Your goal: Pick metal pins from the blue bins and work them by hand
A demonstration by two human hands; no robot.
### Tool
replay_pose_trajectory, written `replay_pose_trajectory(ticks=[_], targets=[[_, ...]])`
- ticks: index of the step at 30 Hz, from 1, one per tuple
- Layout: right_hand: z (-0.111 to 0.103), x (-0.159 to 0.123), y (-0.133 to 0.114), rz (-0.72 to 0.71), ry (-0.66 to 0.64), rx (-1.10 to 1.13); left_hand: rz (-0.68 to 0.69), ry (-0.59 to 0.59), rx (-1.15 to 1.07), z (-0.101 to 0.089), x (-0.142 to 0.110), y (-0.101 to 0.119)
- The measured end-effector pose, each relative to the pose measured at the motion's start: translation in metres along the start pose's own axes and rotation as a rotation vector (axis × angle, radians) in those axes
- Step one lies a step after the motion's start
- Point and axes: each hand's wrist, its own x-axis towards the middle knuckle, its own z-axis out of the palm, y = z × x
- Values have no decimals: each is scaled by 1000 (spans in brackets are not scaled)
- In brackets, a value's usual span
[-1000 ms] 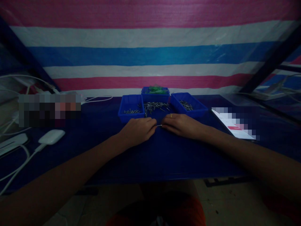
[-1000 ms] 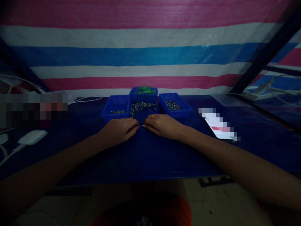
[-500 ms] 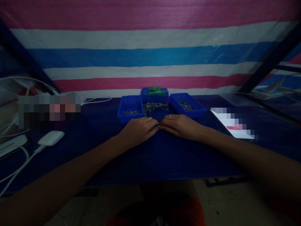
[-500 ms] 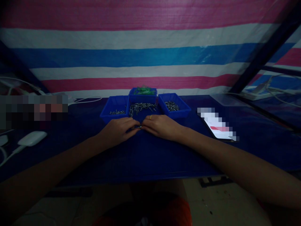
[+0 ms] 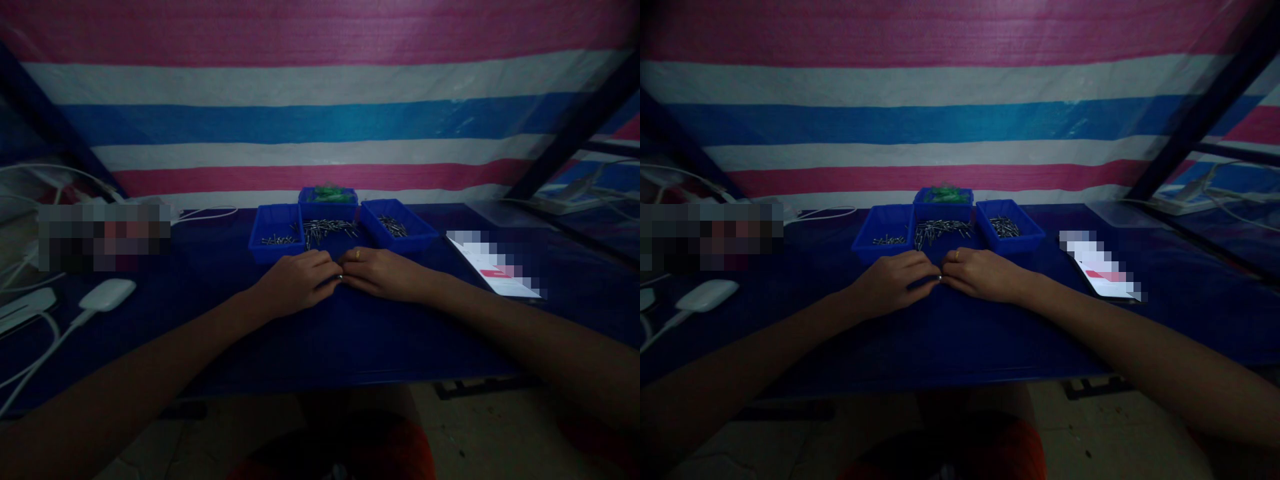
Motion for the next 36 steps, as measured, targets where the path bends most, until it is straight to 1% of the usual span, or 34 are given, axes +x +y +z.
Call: replay_pose_trajectory(ticks=[4, 8, 14, 20, 24, 31, 36], targets=[[1, 0, -1, -9, 8, 4, -9, -14, -55, -2, 0, 3], [0, 0, 0, 3, 4, 30, -78, -47, -43, -4, 1, 4], [1, -1, 0, 35, -8, 0, -142, -49, 2, -1, 0, 1], [0, -1, 1, 86, -6, -35, -148, -83, 77, 0, 0, -1], [-2, -1, 1, 109, 3, -33, -148, -107, 88, 0, 1, -1], [-2, 0, 0, 61, 2, -29, -144, -115, 92, 0, 1, -1], [-3, 0, -2, 82, 1, -48, -170, -112, 135, 0, 0, -1]])
